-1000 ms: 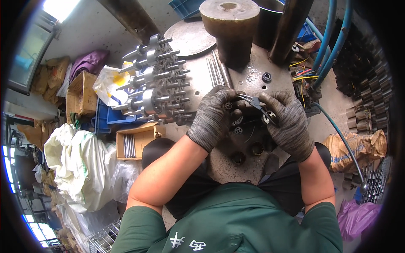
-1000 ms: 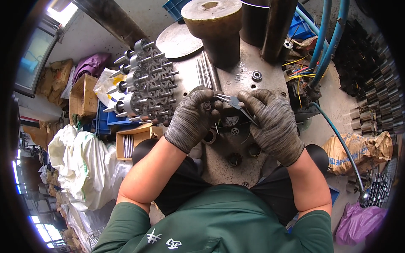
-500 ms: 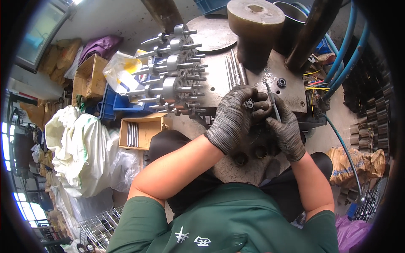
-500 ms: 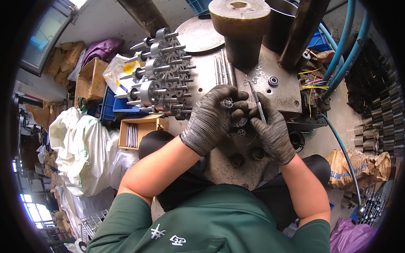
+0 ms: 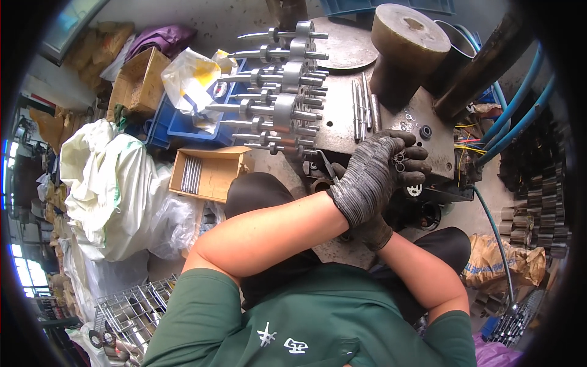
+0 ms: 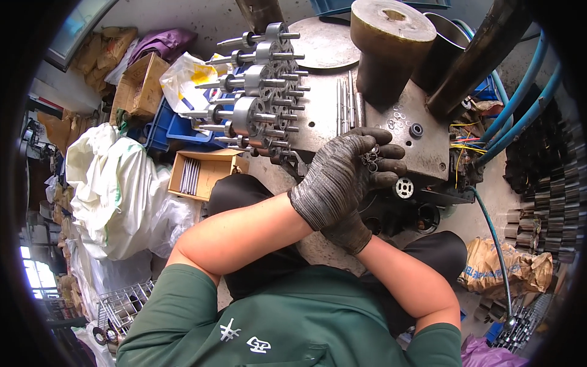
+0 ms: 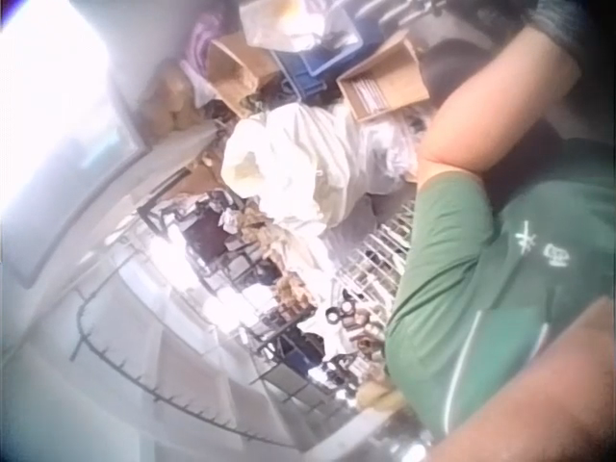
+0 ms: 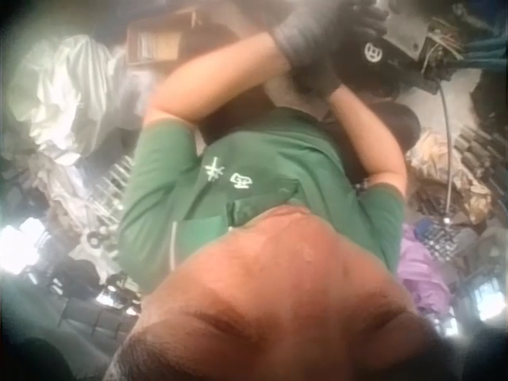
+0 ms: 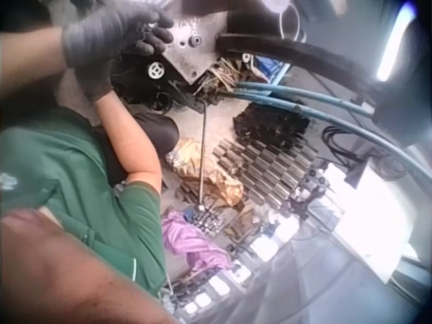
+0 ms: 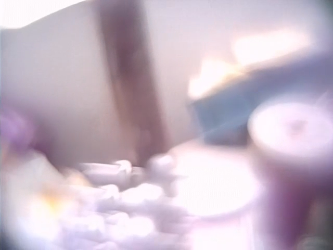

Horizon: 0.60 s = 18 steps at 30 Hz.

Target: The person places metal components onto a machine fixture, secures them using a socket wrench, and adds small bearings or rings to the assembly. They retrieve parts from plastic bins and verify the placement of each component by hand.

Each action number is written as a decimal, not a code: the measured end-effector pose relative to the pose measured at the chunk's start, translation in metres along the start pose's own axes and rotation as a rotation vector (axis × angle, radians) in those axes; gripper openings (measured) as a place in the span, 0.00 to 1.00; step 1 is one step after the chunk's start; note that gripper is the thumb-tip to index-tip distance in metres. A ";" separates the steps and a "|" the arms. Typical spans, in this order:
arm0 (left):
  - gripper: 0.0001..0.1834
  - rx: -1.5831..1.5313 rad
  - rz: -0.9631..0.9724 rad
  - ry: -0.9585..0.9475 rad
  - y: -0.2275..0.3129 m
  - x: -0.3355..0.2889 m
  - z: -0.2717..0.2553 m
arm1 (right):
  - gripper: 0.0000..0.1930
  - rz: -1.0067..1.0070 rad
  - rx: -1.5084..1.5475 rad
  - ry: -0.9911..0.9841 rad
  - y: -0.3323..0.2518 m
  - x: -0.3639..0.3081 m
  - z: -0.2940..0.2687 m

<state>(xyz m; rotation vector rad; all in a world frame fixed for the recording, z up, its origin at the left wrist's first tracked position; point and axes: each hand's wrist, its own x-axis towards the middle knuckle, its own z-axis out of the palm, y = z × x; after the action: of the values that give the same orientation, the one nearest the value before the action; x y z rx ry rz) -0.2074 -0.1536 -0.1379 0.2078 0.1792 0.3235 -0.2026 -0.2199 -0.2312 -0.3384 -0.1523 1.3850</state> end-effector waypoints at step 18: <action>0.12 0.042 0.030 0.013 -0.004 0.003 0.003 | 0.33 -0.050 -0.967 0.008 -0.014 0.009 -0.005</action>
<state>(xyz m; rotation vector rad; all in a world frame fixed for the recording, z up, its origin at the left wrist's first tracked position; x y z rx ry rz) -0.2025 -0.1573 -0.1361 0.2501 0.1962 0.3514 -0.1861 -0.2135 -0.2319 -1.1273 -0.8258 1.1789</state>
